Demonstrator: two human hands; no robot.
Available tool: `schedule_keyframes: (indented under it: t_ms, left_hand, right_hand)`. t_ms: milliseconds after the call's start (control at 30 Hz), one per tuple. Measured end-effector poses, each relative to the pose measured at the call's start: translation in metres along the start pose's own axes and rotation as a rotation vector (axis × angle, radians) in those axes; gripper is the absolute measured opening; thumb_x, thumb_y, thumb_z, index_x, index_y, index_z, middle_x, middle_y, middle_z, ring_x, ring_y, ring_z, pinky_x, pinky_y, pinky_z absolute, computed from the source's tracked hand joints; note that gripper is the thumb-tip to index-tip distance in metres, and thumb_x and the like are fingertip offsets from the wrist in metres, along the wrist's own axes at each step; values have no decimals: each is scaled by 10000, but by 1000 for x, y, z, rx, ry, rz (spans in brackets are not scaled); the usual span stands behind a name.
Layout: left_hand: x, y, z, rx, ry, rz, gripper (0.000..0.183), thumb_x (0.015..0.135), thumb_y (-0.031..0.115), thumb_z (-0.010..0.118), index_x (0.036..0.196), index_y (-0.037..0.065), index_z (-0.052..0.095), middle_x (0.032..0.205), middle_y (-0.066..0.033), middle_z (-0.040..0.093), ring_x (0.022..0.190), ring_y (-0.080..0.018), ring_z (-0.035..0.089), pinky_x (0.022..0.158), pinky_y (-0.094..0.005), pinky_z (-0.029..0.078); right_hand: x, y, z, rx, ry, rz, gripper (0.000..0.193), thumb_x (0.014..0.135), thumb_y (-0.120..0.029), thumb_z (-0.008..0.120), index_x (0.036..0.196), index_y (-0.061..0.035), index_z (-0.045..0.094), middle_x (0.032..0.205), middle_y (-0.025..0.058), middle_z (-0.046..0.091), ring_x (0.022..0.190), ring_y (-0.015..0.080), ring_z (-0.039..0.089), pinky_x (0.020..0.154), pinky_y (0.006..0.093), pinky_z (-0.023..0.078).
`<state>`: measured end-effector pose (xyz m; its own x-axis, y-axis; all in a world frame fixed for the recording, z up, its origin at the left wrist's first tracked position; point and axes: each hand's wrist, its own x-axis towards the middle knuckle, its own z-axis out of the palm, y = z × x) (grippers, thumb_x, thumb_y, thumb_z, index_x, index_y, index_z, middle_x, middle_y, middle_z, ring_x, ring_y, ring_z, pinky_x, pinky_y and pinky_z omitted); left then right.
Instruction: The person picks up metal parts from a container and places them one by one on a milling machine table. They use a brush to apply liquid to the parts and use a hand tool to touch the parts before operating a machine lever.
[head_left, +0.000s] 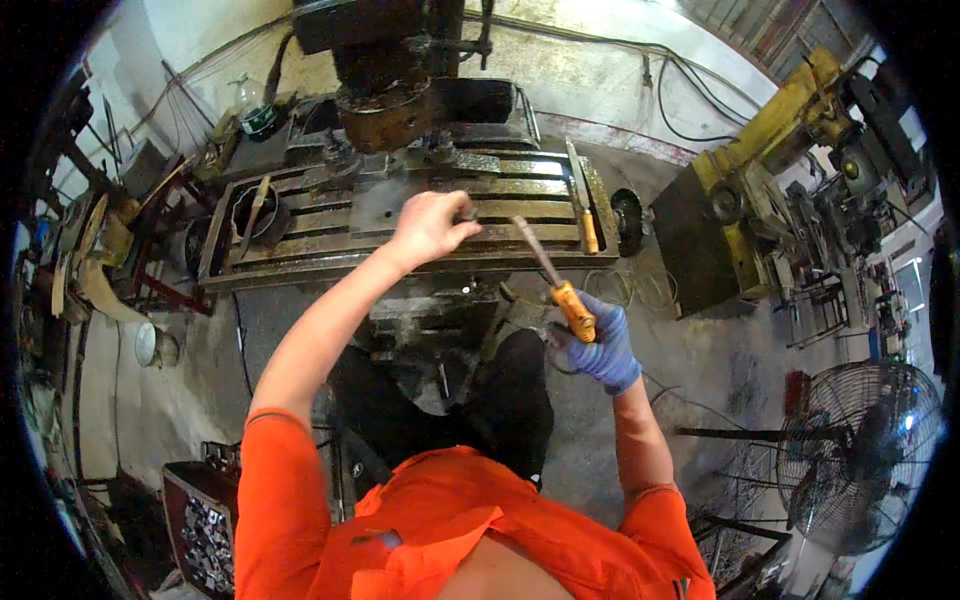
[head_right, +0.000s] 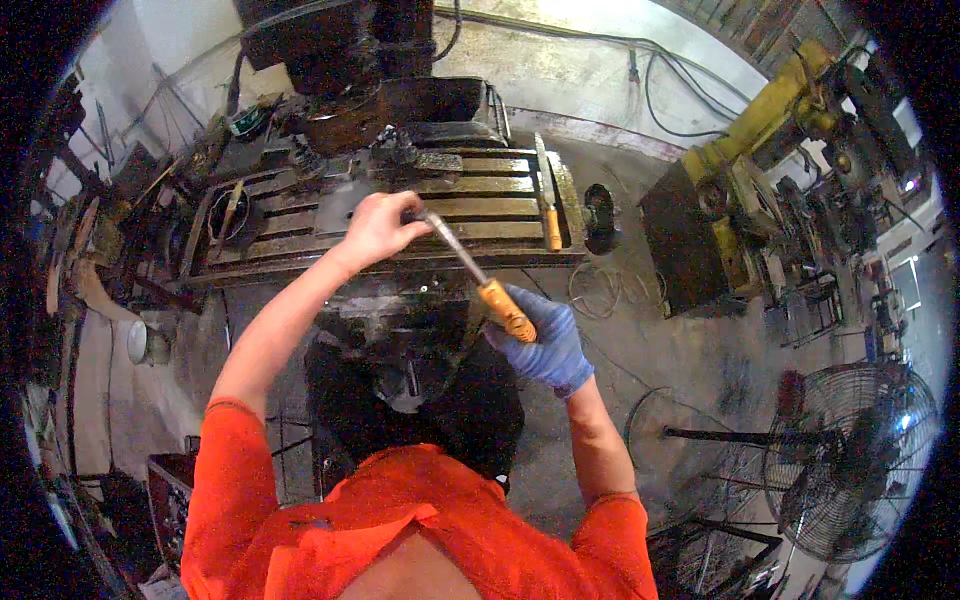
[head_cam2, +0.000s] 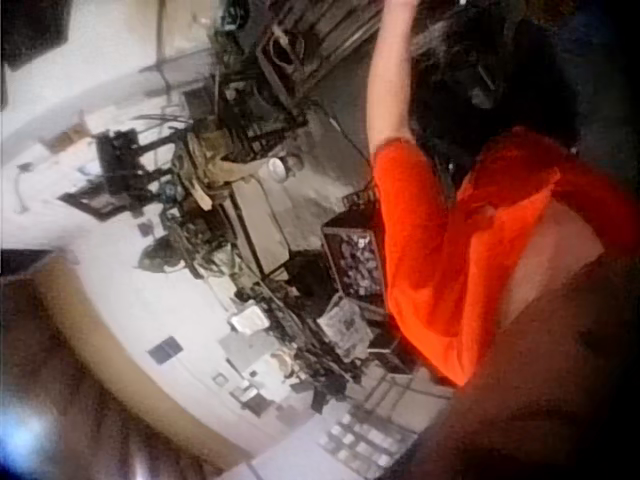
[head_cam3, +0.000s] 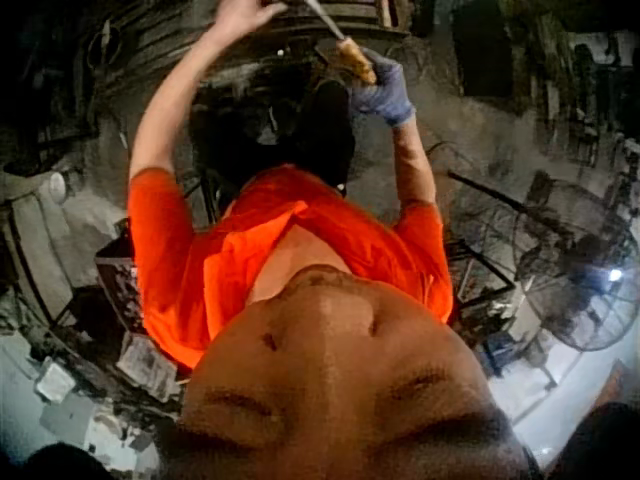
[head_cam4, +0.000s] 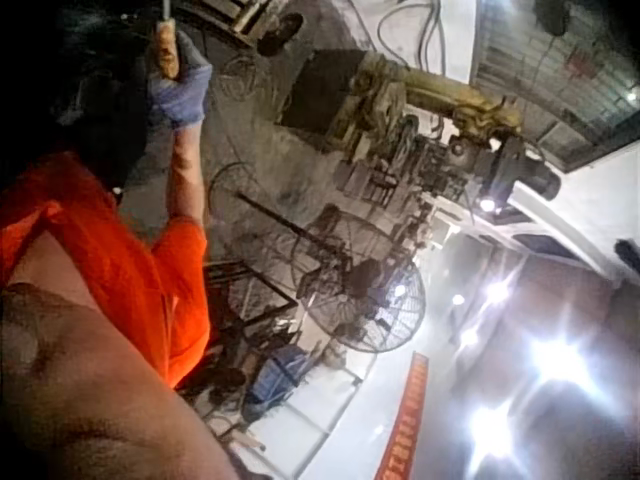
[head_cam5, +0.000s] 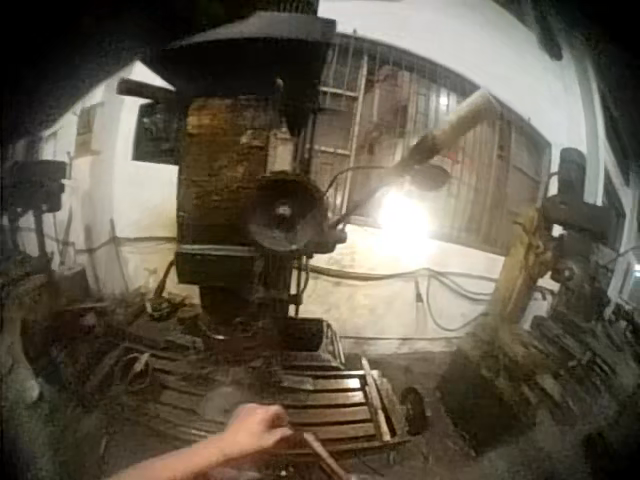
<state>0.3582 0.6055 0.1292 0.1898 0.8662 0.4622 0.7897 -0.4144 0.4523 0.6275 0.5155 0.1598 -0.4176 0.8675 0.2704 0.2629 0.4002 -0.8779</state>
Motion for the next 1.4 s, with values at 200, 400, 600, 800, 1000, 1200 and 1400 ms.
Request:
schedule_keyframes:
  t_ms: [200,400,600,800,1000,1200,1400]
  left_hand:
    - [68,-4,86,126,-89,209,223,690,238,664,829,87,577,762,-97,624,731,-302,599,629,-415,469]
    - [88,-7,119,129,-69,104,209,689,230,662,862,124,611,776,-77,634,754,-285,608,651,-399,475]
    - [86,-10,103,-27,-66,130,279,693,190,692,948,103,622,881,-89,626,751,-263,621,686,-363,487]
    - [74,-20,37,-422,-179,-172,373,751,171,654,1088,31,574,938,-107,650,697,-129,598,657,-284,496]
    - [-38,-22,-83,-519,-30,-383,330,827,156,609,1105,-11,545,867,-50,623,730,-99,576,630,-243,483]
    - [-193,-47,-170,-210,236,-714,323,794,70,605,1101,-17,555,800,-78,634,645,-100,588,553,-225,455]
    - [-313,-58,-234,-191,573,-891,322,800,57,563,1103,-48,545,698,-52,623,625,-83,575,520,-217,382]
  right_hand:
    - [3,47,-20,302,106,261,360,719,-82,677,1055,22,598,914,25,652,791,59,556,697,236,460]
    - [28,82,-7,43,69,127,325,716,-190,717,992,-35,644,829,8,665,722,41,557,647,233,459]
    - [49,105,29,35,-55,144,371,699,-245,728,1010,-61,644,834,72,675,718,88,609,648,258,475]
    - [51,137,45,27,-51,89,429,669,-305,745,1017,-74,644,845,104,669,749,151,645,661,271,482]
    - [65,138,57,-7,-72,97,432,646,-290,765,994,-63,651,846,101,671,751,152,645,662,269,481]
    - [72,136,74,132,-132,184,340,662,-257,769,918,-54,673,752,23,666,676,51,568,616,239,461]
    - [78,150,91,171,-117,173,307,676,-203,751,912,-26,667,715,-27,620,629,52,516,572,232,436]
